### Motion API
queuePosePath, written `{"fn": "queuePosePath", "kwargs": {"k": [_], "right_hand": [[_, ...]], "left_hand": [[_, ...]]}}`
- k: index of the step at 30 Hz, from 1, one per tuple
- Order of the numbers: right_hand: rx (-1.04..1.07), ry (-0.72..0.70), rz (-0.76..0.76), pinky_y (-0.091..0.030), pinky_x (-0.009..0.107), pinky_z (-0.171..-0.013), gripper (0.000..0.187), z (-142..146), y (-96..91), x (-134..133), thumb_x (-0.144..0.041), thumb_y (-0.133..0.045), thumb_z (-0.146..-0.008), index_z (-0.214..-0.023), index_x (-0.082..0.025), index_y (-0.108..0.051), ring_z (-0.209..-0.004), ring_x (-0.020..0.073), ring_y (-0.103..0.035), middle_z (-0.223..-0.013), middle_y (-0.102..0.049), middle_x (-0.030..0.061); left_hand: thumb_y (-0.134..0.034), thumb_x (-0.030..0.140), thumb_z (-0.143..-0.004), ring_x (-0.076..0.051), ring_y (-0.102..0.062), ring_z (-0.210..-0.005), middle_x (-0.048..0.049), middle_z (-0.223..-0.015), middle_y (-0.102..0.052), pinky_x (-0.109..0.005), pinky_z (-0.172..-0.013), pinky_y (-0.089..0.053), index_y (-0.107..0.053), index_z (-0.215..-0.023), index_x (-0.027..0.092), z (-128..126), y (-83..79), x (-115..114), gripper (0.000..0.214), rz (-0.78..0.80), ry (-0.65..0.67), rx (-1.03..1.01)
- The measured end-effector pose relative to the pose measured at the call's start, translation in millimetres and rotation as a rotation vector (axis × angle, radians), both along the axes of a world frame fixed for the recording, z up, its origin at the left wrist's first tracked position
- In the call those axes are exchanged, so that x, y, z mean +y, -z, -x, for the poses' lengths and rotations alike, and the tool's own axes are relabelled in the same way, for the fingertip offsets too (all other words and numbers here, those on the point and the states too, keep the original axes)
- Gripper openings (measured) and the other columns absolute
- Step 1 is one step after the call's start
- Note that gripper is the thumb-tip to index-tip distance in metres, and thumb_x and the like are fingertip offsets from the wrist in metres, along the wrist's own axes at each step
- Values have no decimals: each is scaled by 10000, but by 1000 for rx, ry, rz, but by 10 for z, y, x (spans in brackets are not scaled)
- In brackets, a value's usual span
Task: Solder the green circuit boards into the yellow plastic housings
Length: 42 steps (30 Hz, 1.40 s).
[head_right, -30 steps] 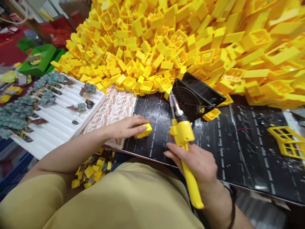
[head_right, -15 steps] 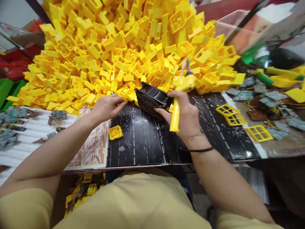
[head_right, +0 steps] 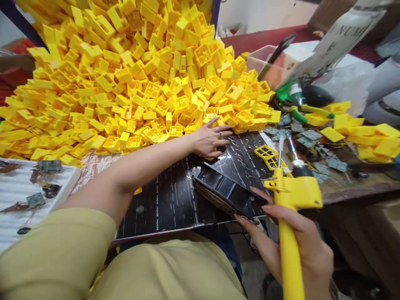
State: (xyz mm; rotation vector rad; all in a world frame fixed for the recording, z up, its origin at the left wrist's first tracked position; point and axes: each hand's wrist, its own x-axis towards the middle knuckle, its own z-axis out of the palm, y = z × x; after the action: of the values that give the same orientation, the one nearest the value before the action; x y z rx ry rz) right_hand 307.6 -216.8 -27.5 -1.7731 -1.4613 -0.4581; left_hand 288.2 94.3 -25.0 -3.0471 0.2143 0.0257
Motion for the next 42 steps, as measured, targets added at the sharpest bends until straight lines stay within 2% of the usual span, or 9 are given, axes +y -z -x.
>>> {"fn": "queuePosePath", "kwargs": {"k": [2, 5, 9, 12, 22, 28, 33, 36, 42], "right_hand": [[1, 72, 16, -581, 408, -747, 595, -34, 35, -8, -324, -787, -888, -1434, -323, -551, -820, 220, -715, -1101, -709, -18], [-46, 110, -10, -592, 373, -689, 578, -95, 59, 26, -359, -781, -891, -1425, -304, -567, -770, 197, -712, -1047, -701, -14], [-70, 115, -27, -595, 326, -645, 576, -182, 69, 105, -371, -786, -882, -1413, -302, -574, -752, 179, -710, -1025, -691, -11], [-85, 96, -70, -583, 322, -596, 548, -227, 63, 251, -378, -791, -873, -1378, -307, -590, -734, 186, -709, -1005, -702, -8], [187, -77, -172, -616, 305, -624, 378, -138, 160, 1190, -440, -843, -816, -1084, -287, -625, -727, 197, -714, -996, -708, 0], [302, -178, -98, -648, 401, -708, 428, -55, 268, 1773, -532, -817, -817, -1082, -279, -594, -811, 239, -723, -995, -698, 7], [165, -229, -79, -549, 584, -1030, 529, 98, 78, 1720, -431, -812, -849, -1306, -335, -562, -1183, 351, -650, -1266, -629, 63], [-9, -393, -149, -505, 566, -1091, 590, 418, -19, 1654, -331, -806, -860, -1376, -301, -520, -1258, 354, -607, -1340, -608, 109], [-80, -835, 112, -592, 425, -929, 353, 1107, 232, 2100, -466, -670, -960, -1186, -217, -561, -1074, 275, -692, -1150, -689, 97]], "left_hand": [[-432, 471, -972, -333, -315, -1524, -160, -1503, -568, -611, -1219, -268, -668, -1321, 140, -145, 4, -45, 535, -44, -140, 44], [-463, 519, -934, -386, -384, -1429, -168, -1394, -639, -656, -1138, -340, -680, -1300, 158, -9, -47, 30, 558, -95, -323, 80], [-487, 509, -922, -404, -468, -1313, -174, -1342, -653, -711, -1070, -367, -690, -1258, 196, 545, -128, 240, 502, -140, -457, 118], [-540, 478, -902, -414, -463, -1322, -174, -1493, -538, -714, -1033, -397, -669, -1266, 217, 968, -156, 333, 466, -148, -501, 119], [-551, 385, -921, -368, -537, -1284, -178, -1382, -606, -558, -1014, -449, -697, -1162, 181, 2155, -204, 320, 348, -270, -589, 159], [-441, 377, -1005, -347, -487, -1407, -179, -1445, -579, -568, -1142, -380, -692, -1172, 147, 2684, -243, 300, 379, -254, -677, 119], [-446, 296, -1001, -342, -376, -1516, -150, -1597, -455, -631, -1188, -326, -683, -1189, 168, 3047, -243, 117, 329, -164, -782, 28], [-479, 276, -991, -357, -298, -1556, -121, -1682, -322, -670, -1180, -328, -639, -1313, 196, 3253, -233, 28, 369, -78, -953, -67], [-618, 227, -914, -365, -214, -1574, -54, -1636, -413, -725, -1247, -146, -531, -1467, 292, 3421, -292, -47, 563, -69, -1212, -340]]}}
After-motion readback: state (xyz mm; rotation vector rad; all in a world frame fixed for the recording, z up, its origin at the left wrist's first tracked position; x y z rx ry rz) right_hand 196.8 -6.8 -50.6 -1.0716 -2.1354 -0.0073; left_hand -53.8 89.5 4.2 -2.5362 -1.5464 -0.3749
